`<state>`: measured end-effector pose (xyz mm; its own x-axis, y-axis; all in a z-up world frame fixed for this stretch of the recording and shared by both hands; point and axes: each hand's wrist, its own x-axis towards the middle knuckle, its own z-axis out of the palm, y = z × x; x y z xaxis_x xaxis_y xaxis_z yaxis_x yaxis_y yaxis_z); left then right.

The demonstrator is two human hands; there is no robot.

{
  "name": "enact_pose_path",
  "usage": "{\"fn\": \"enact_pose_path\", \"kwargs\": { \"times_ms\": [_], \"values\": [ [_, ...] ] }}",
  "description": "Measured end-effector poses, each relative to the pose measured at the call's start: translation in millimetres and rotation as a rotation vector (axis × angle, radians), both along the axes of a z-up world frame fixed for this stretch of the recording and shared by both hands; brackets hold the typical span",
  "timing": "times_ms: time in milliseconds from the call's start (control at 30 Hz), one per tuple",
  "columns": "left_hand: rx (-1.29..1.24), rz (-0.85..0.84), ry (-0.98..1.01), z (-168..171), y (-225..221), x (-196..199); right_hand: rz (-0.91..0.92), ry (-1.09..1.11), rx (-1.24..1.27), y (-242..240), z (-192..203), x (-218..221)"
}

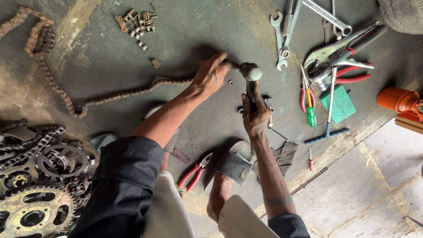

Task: The person sits on the workshop floor and repairs a motorcycle drive chain. They fit a connecting link into the chain, tap the link pin with a mallet, then use a chain breaker press tool to seat the pin and assemble the chain link.

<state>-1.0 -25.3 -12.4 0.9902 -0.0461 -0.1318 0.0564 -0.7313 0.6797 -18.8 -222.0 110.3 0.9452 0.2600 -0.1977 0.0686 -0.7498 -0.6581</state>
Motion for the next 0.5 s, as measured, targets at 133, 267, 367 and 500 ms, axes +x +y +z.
{"fn": "enact_pose_path", "kwargs": {
  "times_ms": [133, 267, 367, 500],
  "values": [
    [-0.028, -0.02, -0.001, 6, 2, 2, -0.05, -0.031, 0.004, -1, 4, -1],
    [-0.042, -0.011, -0.016, -4, -2, -1, 0.022, -0.144, 0.018, -1, 3, -2],
    [0.022, -0.003, -0.043, -9, -3, -2, 0.046, -0.107, 0.022, 3, 3, -1],
    [0.072, -0.051, -0.013, 3, -1, 2, 0.06, -0.029, -0.082, 11, 13, 3]
  ]
}}
